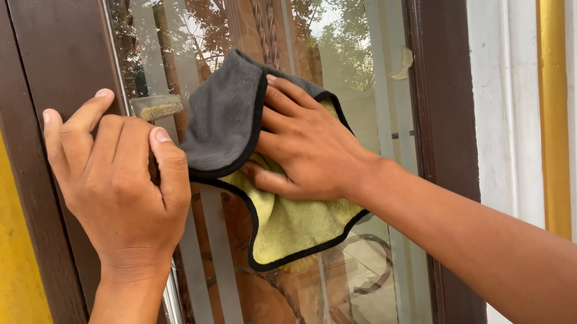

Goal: Cleaning the glass pane of a door with a cloth.

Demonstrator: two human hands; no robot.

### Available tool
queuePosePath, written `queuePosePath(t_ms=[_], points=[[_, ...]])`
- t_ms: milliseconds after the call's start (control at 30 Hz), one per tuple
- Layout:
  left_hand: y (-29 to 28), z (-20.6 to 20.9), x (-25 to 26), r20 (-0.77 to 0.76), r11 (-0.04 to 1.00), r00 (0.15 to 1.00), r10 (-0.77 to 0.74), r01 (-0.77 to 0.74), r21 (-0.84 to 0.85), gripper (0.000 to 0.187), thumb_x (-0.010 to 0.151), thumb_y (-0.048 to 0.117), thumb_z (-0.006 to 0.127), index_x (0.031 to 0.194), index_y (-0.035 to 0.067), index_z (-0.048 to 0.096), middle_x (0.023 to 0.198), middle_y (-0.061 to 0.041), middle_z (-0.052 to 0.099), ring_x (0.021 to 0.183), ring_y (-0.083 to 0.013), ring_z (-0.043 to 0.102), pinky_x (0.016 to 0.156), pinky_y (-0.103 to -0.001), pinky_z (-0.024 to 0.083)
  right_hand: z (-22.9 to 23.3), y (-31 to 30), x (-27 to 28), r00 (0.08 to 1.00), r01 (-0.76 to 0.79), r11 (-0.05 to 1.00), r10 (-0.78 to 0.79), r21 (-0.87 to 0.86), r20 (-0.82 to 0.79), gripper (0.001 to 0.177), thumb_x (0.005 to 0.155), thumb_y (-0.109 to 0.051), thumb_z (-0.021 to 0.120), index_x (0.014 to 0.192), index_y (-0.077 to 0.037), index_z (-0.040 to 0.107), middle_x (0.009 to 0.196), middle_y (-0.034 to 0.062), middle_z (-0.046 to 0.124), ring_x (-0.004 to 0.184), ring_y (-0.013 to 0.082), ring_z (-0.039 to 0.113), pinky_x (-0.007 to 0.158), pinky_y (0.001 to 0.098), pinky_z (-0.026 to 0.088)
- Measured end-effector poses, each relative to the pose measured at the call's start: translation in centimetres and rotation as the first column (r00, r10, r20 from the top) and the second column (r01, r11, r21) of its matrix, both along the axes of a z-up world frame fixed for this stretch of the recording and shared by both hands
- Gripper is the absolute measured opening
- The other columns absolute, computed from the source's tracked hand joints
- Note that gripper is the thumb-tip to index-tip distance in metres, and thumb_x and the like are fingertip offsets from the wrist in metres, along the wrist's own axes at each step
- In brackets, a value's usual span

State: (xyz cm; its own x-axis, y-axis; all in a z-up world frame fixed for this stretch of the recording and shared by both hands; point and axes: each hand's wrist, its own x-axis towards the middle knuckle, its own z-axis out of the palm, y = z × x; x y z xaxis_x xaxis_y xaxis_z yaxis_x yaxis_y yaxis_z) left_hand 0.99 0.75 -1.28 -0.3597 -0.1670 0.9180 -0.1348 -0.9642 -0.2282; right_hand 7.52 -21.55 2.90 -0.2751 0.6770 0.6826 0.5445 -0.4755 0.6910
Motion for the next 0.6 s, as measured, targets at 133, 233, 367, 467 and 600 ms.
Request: queuePosePath(t_ms=[133, 233, 367, 467, 600], points=[[-0.3, 0.2, -0.2, 0.001, 1.0, 1.0, 0.006, -0.006, -0.012, 0.024, 0.109, 0.014, 0.057, 0.089, 0.002, 0.065, 0.097, -0.011, 0.066, 0.13, -0.0286, 0.058, 0.127, -0.055, 0.031, 0.8, 1.3, -1.4, 0.993, 0.09, 0.996, -0.088, 0.024, -0.084, 0.038, 0.091, -0.038, 0.06, 0.113, -0.009, 0.072, 0.134, 0.0163, 0.06, 0.139, 0.0358, 0.045, 0.127, 0.0539, 0.021], [-0.3, 0.1, -0.3, -0.005, 1.0, 1.0, 0.006, -0.006, -0.02, 0.023, 0.109, 0.013, 0.056, 0.091, 0.002, 0.066, 0.098, -0.011, 0.066, 0.13, -0.0282, 0.058, 0.127, -0.055, 0.031, 0.5, 2.1, -1.5, 0.999, 0.023, 0.994, -0.02, 0.109, -0.027, 0.043, 0.089, -0.039, 0.062, 0.117, -0.008, 0.072, 0.138, 0.0195, 0.057, 0.14, 0.0415, 0.041, 0.125, 0.0541, 0.021], [-0.2, 0.1, -0.2, -0.003, 1.0, 1.0, 0.001, -0.001, -0.016, 0.022, 0.109, 0.012, 0.055, 0.092, 0.002, 0.066, 0.099, -0.009, 0.067, 0.131, -0.0273, 0.058, 0.128, -0.055, 0.031, -0.1, 1.9, -1.5, 0.999, -0.015, 0.997, 0.018, 0.081, -0.04, 0.039, 0.09, -0.036, 0.062, 0.118, -0.011, 0.072, 0.138, 0.0175, 0.058, 0.14, 0.0391, 0.043, 0.126, 0.0548, 0.022], [-0.7, 0.4, -0.9, -0.014, 0.999, 0.999, -0.046, 0.046, -0.007, 0.022, 0.112, 0.013, 0.053, 0.101, 0.004, 0.07, 0.111, -0.007, 0.07, 0.133, -0.0287, 0.057, 0.13, -0.057, 0.029, 0.0, 1.1, -1.0, 0.999, -0.005, 0.999, 0.007, 0.043, -0.044, 0.038, 0.091, -0.036, 0.063, 0.118, -0.009, 0.071, 0.137, 0.0178, 0.059, 0.139, 0.0383, 0.044, 0.126, 0.0543, 0.022], [-1.7, 0.9, -2.1, -0.042, 0.979, 0.979, -0.201, 0.199, -0.039, 0.034, 0.114, 0.015, 0.047, 0.135, -0.003, 0.066, 0.142, -0.012, 0.061, 0.128, -0.0309, 0.054, 0.124, -0.061, 0.027, 0.6, 0.2, -1.1, 1.0, 0.028, 0.999, -0.028, -0.02, -0.011, 0.039, 0.093, -0.037, 0.063, 0.118, -0.008, 0.069, 0.135, 0.0179, 0.059, 0.139, 0.0382, 0.045, 0.125, 0.0533, 0.023]])
